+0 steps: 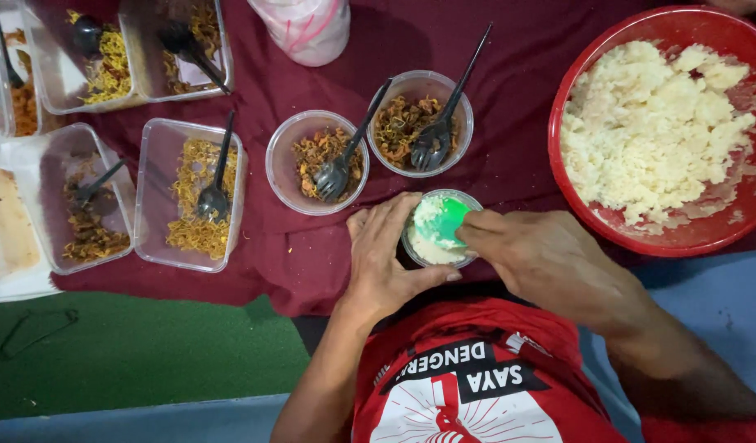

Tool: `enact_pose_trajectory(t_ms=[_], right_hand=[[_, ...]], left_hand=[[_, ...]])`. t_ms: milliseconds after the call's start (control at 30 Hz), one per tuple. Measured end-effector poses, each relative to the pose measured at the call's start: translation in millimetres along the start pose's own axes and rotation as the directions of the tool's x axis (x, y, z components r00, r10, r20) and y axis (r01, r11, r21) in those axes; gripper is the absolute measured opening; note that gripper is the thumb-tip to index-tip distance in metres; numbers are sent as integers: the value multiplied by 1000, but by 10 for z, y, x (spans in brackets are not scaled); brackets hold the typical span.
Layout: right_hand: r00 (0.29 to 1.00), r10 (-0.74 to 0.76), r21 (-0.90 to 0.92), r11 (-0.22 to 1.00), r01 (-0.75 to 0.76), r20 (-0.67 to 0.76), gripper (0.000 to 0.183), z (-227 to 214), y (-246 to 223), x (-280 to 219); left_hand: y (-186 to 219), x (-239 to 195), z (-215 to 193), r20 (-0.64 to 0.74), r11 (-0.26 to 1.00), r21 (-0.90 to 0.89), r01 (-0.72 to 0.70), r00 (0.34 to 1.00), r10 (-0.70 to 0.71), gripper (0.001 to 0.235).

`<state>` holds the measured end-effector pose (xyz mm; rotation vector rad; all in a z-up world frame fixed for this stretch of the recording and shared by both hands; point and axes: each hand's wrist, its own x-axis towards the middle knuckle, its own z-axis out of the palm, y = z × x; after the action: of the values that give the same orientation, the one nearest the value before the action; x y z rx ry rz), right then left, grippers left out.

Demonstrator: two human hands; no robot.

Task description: Packing a white substance into a small plastic container using a spoon

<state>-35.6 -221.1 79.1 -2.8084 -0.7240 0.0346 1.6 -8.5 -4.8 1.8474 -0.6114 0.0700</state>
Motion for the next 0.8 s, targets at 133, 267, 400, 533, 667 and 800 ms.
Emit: enact_pose_trajectory(t_ms=[133, 267, 400, 533, 667, 800], right_hand=[[992, 70, 197, 979, -48, -107, 11, 34, 11, -92], [954, 150, 374, 927, -44, -259, 15, 316, 35, -229], [927, 189, 491, 871, -6, -325, 16, 427, 30, -274], [918, 243, 540, 841, -38, -313, 17, 409, -61, -296], [896, 301, 651, 759, -17, -328, 16, 415, -165, -302], [883, 325, 666, 746, -19, -339, 14, 431, -207, -316]], left_hand=[[14, -3, 19, -4, 1000, 28, -13, 1000, 13, 97], [18, -15, 32, -9, 999, 29, -20, 1000, 21, 96], [50, -28, 24, -11, 1000, 21, -13, 1000, 13, 92], [31, -60, 12, -34, 998, 43, -34, 999, 36, 90], [35, -57, 19, -40, 999, 27, -43, 998, 44, 91], [26, -52, 13, -29, 998, 25, -65, 997, 66, 99]])
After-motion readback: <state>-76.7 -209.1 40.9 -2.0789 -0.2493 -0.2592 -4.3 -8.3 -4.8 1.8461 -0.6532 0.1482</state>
